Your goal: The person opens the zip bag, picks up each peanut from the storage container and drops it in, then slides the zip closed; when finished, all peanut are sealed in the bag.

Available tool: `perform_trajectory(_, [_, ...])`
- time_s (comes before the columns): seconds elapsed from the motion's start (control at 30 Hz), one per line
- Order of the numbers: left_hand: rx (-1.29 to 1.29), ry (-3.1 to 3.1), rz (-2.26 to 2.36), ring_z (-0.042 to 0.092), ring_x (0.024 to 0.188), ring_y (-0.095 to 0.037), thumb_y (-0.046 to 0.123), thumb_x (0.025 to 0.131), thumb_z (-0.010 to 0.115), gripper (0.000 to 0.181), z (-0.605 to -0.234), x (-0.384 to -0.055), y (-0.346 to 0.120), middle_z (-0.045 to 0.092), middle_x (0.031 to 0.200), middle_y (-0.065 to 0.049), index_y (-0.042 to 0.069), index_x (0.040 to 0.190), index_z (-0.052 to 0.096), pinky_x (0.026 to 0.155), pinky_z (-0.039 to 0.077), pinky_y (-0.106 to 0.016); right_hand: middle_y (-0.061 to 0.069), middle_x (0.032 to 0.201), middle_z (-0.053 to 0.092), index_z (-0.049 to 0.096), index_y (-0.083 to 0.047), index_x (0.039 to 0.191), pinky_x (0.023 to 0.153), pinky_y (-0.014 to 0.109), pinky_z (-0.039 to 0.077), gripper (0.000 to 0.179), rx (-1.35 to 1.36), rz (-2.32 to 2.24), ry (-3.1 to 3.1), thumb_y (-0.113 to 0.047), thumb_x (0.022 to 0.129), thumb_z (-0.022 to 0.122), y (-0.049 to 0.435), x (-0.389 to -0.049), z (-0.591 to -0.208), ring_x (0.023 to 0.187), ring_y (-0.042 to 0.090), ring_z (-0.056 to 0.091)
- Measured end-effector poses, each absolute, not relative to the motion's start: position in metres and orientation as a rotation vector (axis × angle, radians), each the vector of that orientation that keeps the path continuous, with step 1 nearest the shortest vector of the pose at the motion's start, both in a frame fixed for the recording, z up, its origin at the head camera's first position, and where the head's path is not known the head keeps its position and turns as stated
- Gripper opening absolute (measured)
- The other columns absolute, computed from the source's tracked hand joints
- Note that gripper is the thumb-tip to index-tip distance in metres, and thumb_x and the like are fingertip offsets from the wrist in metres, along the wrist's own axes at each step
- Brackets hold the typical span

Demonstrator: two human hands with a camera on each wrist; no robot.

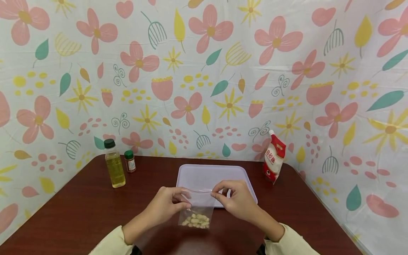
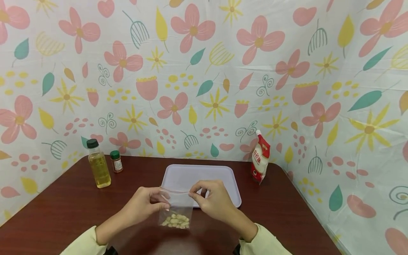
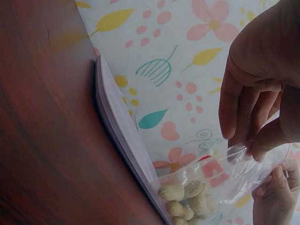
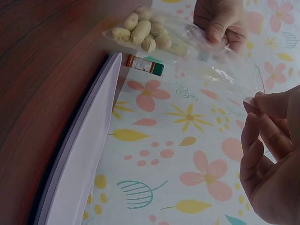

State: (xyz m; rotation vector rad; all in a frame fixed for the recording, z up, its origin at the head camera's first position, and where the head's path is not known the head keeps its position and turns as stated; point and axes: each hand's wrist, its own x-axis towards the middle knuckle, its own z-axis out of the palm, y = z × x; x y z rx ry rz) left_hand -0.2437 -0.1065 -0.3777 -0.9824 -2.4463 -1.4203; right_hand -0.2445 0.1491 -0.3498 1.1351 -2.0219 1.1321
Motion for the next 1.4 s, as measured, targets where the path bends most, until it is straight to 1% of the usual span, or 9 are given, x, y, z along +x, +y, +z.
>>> perform_trajectory(0.1, [-0.996,-2.458,-1.431,0.071,0.073,-0.006,0.010,0.087,0.075,0.013,-0.377,-0.243,-0.107,0.075,0.081,0.000,0.006,0.099,0.073,0.064,0.055,-0.025,-0.003,0.067,0.068,0.073,-0.015,0.079,0.041,0.018,0.035,0.020,1.136,1.136,-2.036,0.003,0.077,0.080,0.152,-0.250,-0.356,0.053,0.003,0.052])
perform_trajectory(0.3, [-0.980,-2.433,-1.524,0.072,0.073,-0.012,0.023,0.091,0.072,0.028,-0.374,-0.240,-0.107,0.076,0.087,-0.002,0.008,0.115,0.069,0.063,0.055,-0.027,-0.006,0.071,0.069,0.073,-0.017,0.080,0.042,0.020,0.038,0.017,1.140,1.146,-2.053,-0.001,0.081,0.079,0.155,-0.250,-0.356,0.056,0.003,0.054])
perform_trajectory(0.47, [-0.935,-2.297,-1.559,0.071,0.068,-0.015,0.025,0.093,0.069,0.019,-0.370,-0.238,-0.105,0.075,0.083,-0.003,0.009,0.103,0.074,0.061,0.055,-0.029,-0.010,0.073,0.069,0.073,-0.020,0.080,0.043,0.021,0.040,0.016,1.132,1.139,-2.081,-0.004,0.082,0.079,0.155,-0.249,-0.354,0.057,0.003,0.055])
perform_trajectory(0.7, [-0.941,-2.240,-1.525,0.070,0.068,-0.017,0.019,0.091,0.071,0.013,-0.369,-0.239,-0.106,0.074,0.079,-0.002,0.009,0.094,0.078,0.060,0.055,-0.029,-0.011,0.074,0.070,0.075,-0.016,0.082,0.040,0.014,0.032,0.012,1.115,1.135,-2.122,-0.006,0.083,0.079,0.157,-0.248,-0.353,0.056,0.003,0.055])
perform_trajectory(0.93, [-0.970,-2.172,-1.300,0.067,0.063,-0.009,0.009,0.087,0.074,0.005,-0.370,-0.240,-0.106,0.074,0.074,0.001,0.010,0.088,0.079,0.049,0.048,-0.023,-0.008,0.072,0.070,0.074,-0.020,0.083,0.044,0.014,0.034,0.019,1.127,1.092,-2.100,-0.001,0.080,0.080,0.157,-0.249,-0.355,0.053,0.001,0.051])
perform_trajectory(1.07, [-0.987,-2.141,-1.261,0.068,0.063,-0.011,0.005,0.085,0.075,0.006,-0.369,-0.242,-0.105,0.074,0.074,0.001,0.009,0.088,0.078,0.050,0.047,-0.021,-0.008,0.075,0.070,0.072,-0.018,0.090,0.049,0.017,0.042,0.021,1.112,1.056,-2.094,-0.001,0.081,0.079,0.157,-0.251,-0.356,0.056,0.001,0.054])
perform_trajectory(1.17, [-1.001,-2.131,-1.239,0.068,0.064,-0.009,0.005,0.086,0.074,0.005,-0.369,-0.243,-0.103,0.074,0.075,0.001,0.007,0.089,0.078,0.049,0.047,-0.022,-0.010,0.080,0.070,0.071,-0.017,0.097,0.053,0.021,0.046,0.022,1.075,1.002,-2.139,-0.005,0.081,0.080,0.158,-0.251,-0.355,0.065,0.004,0.059])
perform_trajectory(1.3, [-1.029,-2.109,-1.202,0.068,0.066,-0.005,0.005,0.086,0.074,0.007,-0.370,-0.244,-0.101,0.075,0.078,0.000,0.005,0.091,0.078,0.052,0.050,-0.022,-0.012,0.093,0.069,0.070,-0.020,0.104,0.064,0.027,0.049,0.027,1.049,0.910,-2.239,-0.016,0.081,0.082,0.155,-0.252,-0.350,0.081,0.009,0.061])
perform_trajectory(1.4, [-1.047,-2.094,-1.184,0.068,0.067,-0.004,0.004,0.086,0.074,0.007,-0.370,-0.243,-0.099,0.075,0.081,-0.001,0.004,0.091,0.078,0.057,0.052,-0.020,-0.009,0.099,0.070,0.070,-0.019,0.104,0.075,0.032,0.051,0.029,1.098,0.848,-2.240,-0.021,0.079,0.084,0.149,-0.252,-0.345,0.088,0.010,0.062])
